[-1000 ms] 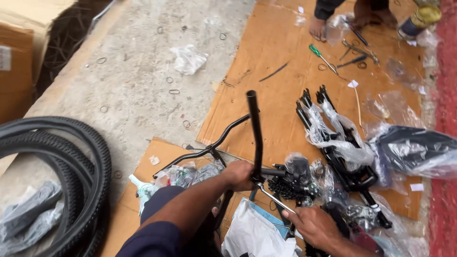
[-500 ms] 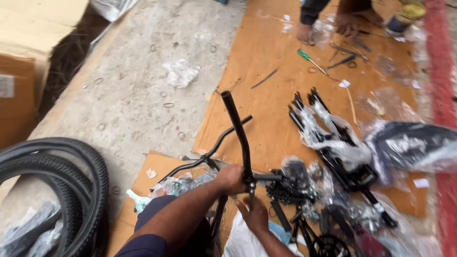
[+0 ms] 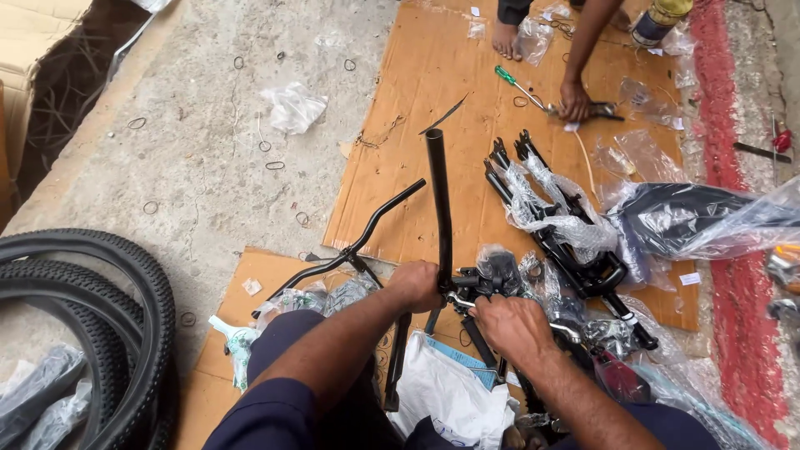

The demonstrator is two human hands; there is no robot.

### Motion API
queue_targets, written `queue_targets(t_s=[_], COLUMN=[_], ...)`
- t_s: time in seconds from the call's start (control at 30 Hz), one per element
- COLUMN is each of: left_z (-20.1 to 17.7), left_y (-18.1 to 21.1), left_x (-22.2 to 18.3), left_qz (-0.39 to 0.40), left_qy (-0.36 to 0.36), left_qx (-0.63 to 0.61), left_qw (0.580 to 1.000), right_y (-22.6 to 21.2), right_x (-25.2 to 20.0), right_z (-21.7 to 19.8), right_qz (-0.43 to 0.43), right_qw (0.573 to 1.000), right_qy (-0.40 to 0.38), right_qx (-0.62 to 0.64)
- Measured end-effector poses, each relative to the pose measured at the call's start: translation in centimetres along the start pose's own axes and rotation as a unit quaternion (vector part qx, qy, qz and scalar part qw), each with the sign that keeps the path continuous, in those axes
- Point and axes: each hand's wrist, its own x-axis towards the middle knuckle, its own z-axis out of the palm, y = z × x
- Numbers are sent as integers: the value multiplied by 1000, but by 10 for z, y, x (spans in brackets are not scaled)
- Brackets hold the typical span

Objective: Assembling or repairing a bicycle by adjusting the handlebars and brake components.

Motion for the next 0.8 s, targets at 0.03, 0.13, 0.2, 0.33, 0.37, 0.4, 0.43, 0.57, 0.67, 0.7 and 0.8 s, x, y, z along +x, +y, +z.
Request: queue_targets(t_s=[0.03, 0.13, 0.2, 0.33, 0.37, 0.4, 0.43, 0.57, 0.67, 0.7, 0.8], left_z=[0, -2, -4, 8, 2, 9, 11, 6, 1, 2, 0], left_y=[-2, -8, -11, -32, -40, -44, -42, -47, -42, -39, -34], left_x=[-1, -4, -7, -14, -10, -16, -21, -28, -10, -8, -9], left_qz=[-2, -17, -19, 0, 5, 3, -6, -22, -20, -31, -99], left_qy=[0, -22, -38, -30, -15, -9, -13, 8, 48, 59, 82], left_qx=[-2, 4, -15, -27, -27, -41, -50, -86, -102, -105, -109], left_qw=[1000, 1000, 999, 999, 999, 999, 999, 996, 993, 992, 986], right_y=[-3, 3, 24, 17, 14, 9, 8, -19, -41, -52, -59], right_x=[-1, -7, -18, -31, -31, -43, -41, -30, 3, 15, 40], right_z=[-2, -2, 7, 16, 21, 27, 32, 113, 197, 223, 251], right_qz=[-3, 51, 119, 182, 156, 124, 116, 189, 254, 292, 286], right_qw=[1000, 996, 931, 919, 944, 959, 958, 923, 888, 879, 862], right_qy=[-1, -17, -279, -312, -229, -162, -173, -100, 10, 45, 191], right_qx=[0, 65, 204, 160, 179, 198, 198, 319, 383, 374, 371])
